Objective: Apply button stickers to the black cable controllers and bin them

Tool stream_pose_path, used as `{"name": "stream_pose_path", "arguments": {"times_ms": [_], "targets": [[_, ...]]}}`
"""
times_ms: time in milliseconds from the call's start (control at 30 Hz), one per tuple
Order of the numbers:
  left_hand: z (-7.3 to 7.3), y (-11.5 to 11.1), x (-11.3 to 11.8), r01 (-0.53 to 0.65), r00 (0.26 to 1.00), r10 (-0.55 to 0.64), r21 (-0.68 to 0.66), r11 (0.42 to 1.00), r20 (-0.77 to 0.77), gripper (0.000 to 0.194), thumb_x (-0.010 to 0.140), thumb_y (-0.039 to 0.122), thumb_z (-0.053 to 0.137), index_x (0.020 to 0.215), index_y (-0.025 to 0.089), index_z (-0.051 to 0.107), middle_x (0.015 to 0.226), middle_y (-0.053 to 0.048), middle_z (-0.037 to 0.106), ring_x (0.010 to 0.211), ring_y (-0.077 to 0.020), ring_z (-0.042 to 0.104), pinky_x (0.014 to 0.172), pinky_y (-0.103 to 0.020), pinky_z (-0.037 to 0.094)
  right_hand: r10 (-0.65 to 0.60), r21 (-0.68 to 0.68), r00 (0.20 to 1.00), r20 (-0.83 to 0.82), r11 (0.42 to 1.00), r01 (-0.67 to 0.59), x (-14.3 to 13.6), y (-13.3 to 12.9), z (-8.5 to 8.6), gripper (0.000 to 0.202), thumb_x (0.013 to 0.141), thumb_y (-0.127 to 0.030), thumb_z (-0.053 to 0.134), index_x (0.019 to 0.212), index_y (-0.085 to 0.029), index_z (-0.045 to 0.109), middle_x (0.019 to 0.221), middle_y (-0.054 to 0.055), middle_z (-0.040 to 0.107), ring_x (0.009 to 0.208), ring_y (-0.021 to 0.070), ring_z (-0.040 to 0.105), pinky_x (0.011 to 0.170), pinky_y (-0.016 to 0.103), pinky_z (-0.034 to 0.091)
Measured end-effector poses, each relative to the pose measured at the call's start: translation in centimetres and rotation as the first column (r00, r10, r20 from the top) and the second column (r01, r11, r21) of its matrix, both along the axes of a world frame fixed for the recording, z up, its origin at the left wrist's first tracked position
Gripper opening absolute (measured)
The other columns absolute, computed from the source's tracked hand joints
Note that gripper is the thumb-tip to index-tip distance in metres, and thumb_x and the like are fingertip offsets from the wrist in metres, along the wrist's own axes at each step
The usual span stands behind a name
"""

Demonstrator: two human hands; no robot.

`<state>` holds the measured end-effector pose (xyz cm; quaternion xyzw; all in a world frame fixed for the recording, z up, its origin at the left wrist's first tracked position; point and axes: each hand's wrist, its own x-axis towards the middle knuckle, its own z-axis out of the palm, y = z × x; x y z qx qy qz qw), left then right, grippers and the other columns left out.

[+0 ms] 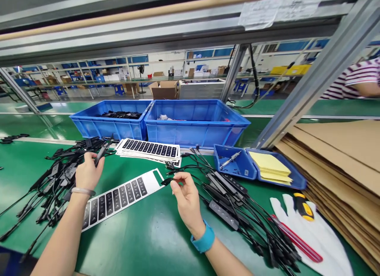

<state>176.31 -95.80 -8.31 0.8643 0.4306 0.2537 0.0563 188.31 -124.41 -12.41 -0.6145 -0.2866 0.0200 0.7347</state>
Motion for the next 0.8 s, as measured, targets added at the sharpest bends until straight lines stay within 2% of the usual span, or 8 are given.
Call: {"name": "stream_pose_path", "arguments": {"times_ms": [67,133,167,233,300,367,567,800], "targets": [[0.2,-1.0,0.3,0.179,0.947,-0.139,-0.117,0.977,0.290,0.041,0.085,0.047,0.053,0.113,0.018,0.047,0.079,-0.003,0.063,0.061,-0.0208,0.063,0.061,-0.031,0.047,0.004,0.015,1.000,-0.003,1.000,-0.004,0.1,0.1,-0.1,0.015,0.090,-0.037,0.056,0.097,-0.024,0.051,0.086,-0.002,0.047,0.064,0.0095,0.047,0.058,0.024,0.041],[0.2,-2.3,0.8,0.438,0.807,-0.210,-0.321,0.840,0.553,0.044,0.082,0.051,0.057,0.112,0.020,0.050,0.082,0.000,0.059,0.053,-0.0128,0.055,0.051,-0.025,0.044,0.020,0.019,1.000,-0.009,1.000,-0.019,0.1,0.2,-0.2,0.015,0.090,-0.037,0.056,0.098,-0.025,0.051,0.087,-0.002,0.046,0.063,0.0090,0.046,0.058,0.024,0.040],[0.1,-3.2,1.1,0.556,0.731,-0.173,-0.429,0.712,0.660,0.044,0.082,0.052,0.058,0.111,0.019,0.052,0.083,0.000,0.057,0.052,-0.0102,0.052,0.047,-0.023,0.042,0.028,0.018,1.000,-0.015,0.999,-0.027,0.1,0.2,-0.3,0.015,0.091,-0.037,0.056,0.099,-0.025,0.051,0.087,-0.002,0.045,0.062,0.0087,0.046,0.057,0.024,0.040],[-0.1,-5.2,1.7,0.729,0.615,0.005,-0.571,0.378,0.789,0.043,0.081,0.048,0.060,0.108,0.015,0.058,0.083,-0.001,0.054,0.054,-0.0074,0.048,0.045,-0.019,0.040,0.044,0.022,0.999,-0.032,0.999,-0.043,0.2,0.2,-0.5,0.015,0.091,-0.037,0.055,0.099,-0.026,0.050,0.084,-0.003,0.045,0.060,0.0081,0.045,0.056,0.023,0.039],[-0.5,-7.5,2.2,0.774,0.615,0.164,-0.630,0.058,0.771,0.040,0.077,0.040,0.069,0.105,0.012,0.061,0.080,-0.001,0.052,0.058,-0.0067,0.049,0.048,-0.017,0.042,0.067,0.038,0.996,-0.061,0.997,-0.064,0.2,0.1,-0.6,0.014,0.092,-0.037,0.054,0.099,-0.026,0.050,0.079,-0.004,0.044,0.058,0.0075,0.045,0.054,0.023,0.038],[-1.2,-9.8,2.5,0.739,0.673,0.178,-0.661,-0.129,0.718,0.040,0.074,0.032,0.075,0.105,0.012,0.062,0.077,0.000,0.051,0.060,-0.0065,0.050,0.051,-0.016,0.045,0.101,0.072,0.988,-0.114,0.993,-0.093,0.3,0.2,-0.7,0.013,0.092,-0.037,0.054,0.099,-0.026,0.050,0.075,-0.005,0.043,0.055,0.0068,0.043,0.052,0.022,0.037],[-3.7,-14.8,2.2,0.663,0.725,-0.038,-0.711,-0.233,0.688,0.051,0.075,0.032,0.075,0.119,0.021,0.052,0.091,-0.002,0.056,0.060,-0.0079,0.057,0.055,-0.022,0.050,0.152,0.138,0.951,-0.268,0.983,-0.118,0.1,0.5,-0.5,0.014,0.089,-0.037,0.058,0.094,-0.026,0.050,0.075,-0.006,0.041,0.051,0.0045,0.041,0.044,0.018,0.036],[-3.9,-15.7,2.0,0.650,0.665,-0.074,-0.624,-0.432,0.743,0.068,0.071,0.017,0.076,0.131,0.019,0.045,0.103,-0.010,0.063,0.080,-0.0166,0.065,0.075,-0.031,0.050,0.151,0.016,0.942,-0.301,0.988,-0.154,-0.5,0.8,-0.5,0.020,0.081,-0.034,0.067,0.091,-0.023,0.053,0.075,-0.005,0.046,0.050,0.0043,0.042,0.038,0.014,0.037]]}}
